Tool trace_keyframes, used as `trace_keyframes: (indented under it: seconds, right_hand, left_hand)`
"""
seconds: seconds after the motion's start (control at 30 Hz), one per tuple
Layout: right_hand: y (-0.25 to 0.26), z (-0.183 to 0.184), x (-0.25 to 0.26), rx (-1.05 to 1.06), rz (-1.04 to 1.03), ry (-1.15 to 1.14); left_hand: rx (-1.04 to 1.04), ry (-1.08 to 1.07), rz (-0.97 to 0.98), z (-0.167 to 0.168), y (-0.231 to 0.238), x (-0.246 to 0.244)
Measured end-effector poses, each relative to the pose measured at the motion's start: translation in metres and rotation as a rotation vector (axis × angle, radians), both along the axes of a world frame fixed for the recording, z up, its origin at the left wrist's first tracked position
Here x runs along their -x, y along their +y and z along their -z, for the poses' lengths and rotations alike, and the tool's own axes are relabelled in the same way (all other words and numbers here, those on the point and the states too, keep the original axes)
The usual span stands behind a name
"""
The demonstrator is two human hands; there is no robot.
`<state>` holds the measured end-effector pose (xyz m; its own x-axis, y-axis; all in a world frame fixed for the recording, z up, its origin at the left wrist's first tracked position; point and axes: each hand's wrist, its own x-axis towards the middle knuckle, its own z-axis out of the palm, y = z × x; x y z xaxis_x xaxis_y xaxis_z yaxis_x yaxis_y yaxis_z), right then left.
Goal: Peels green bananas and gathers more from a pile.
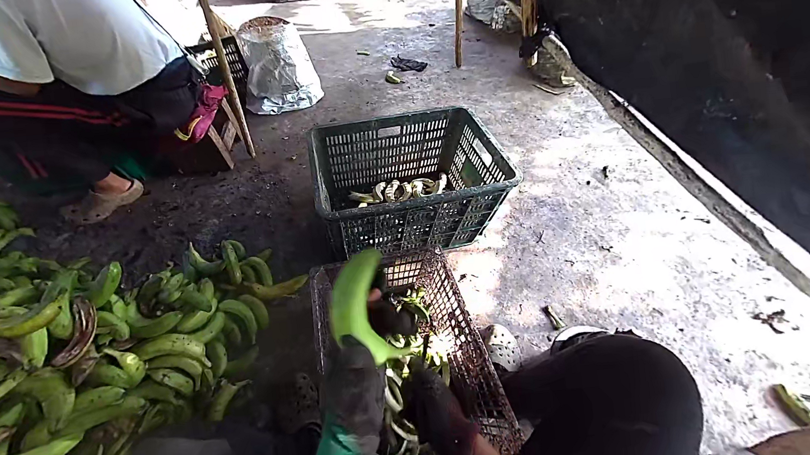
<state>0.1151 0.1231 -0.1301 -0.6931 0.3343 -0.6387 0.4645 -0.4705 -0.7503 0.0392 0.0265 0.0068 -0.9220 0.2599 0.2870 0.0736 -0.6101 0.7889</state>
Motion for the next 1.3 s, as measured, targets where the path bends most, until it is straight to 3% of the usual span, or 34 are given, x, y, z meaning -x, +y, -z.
trace_keyframes:
  seconds: [0.1, 0.23, 0.33, 0.4, 0.47, 0.53, 0.6, 0.67, 0.73, 0.77, 0.83, 0.9, 1.0, 1.07, 1.2, 1.23, 1.3]
  right_hand:
    - [0.011, -0.023, 0.003, 0.054, 0.047, 0.014]
    - [0.013, -0.044, -0.004, -0.061, -0.049, 0.117]
    - [0.009, -0.084, 0.0, -0.612, -0.17, 0.224]
    - [0.002, -0.121, 0.006, -0.985, -0.137, 0.4]
    - [-0.007, -0.144, 0.008, -1.123, -0.115, 0.535]
    - [-0.009, -0.136, 0.004, -0.937, -0.38, 0.276]
    - [-0.002, -0.096, -0.002, -0.596, -0.717, -0.045]
    - [0.0, -0.065, -0.006, -0.387, -0.594, 0.035]
    - [-0.002, -0.071, -0.015, -0.29, -0.397, 0.203]
    - [-0.002, -0.082, -0.01, -0.314, -0.352, 0.317]
    - [0.011, -0.097, 0.014, -0.573, -0.406, 0.54]
    - [0.014, -0.095, 0.022, -0.9, -0.513, 0.595]
    - [0.006, -0.081, 0.021, -0.964, -0.628, 0.601]
    - [-0.002, -0.073, 0.03, -0.994, -0.552, 0.578]
    - [-0.001, -0.074, 0.066, -1.514, -0.171, 0.414]
    - [0.002, -0.077, 0.073, -1.477, -0.101, 0.341]
    - [0.011, -0.085, 0.075, -1.183, -0.107, 0.269]
  left_hand:
    - [0.023, 0.019, -0.013, -0.001, -0.028, 0.021]
    - [0.209, -0.139, -0.386, 0.003, -0.035, 0.045]
    - [0.365, 0.021, -0.374, 0.013, -0.037, 0.039]
    - [0.442, 0.171, -0.341, 0.018, -0.036, 0.033]
    - [0.567, 0.309, -0.316, 0.021, -0.039, 0.031]
    - [0.626, 0.421, -0.283, 0.014, -0.044, 0.029]
    - [0.544, 0.419, -0.244, 0.0, -0.053, 0.023]
    - [0.365, 0.232, -0.287, -0.013, -0.052, 0.036]
    - [0.315, -0.169, -0.395, 0.0, -0.049, 0.043]
    - [0.325, -0.365, -0.437, 0.012, -0.05, 0.048]
    - [0.303, -0.545, -0.378, 0.033, -0.052, 0.064]
    - [0.274, -0.551, -0.259, 0.038, -0.054, 0.064]
    - [0.274, -0.476, -0.095, 0.026, -0.052, 0.051]
    - [0.301, -0.458, -0.1, 0.02, -0.044, 0.041]
    - [0.546, -0.483, -0.244, 0.017, -0.034, 0.023]
    - [0.609, -0.471, -0.262, 0.017, -0.033, 0.02]
    - [0.695, -0.398, -0.3, 0.024, -0.036, 0.024]
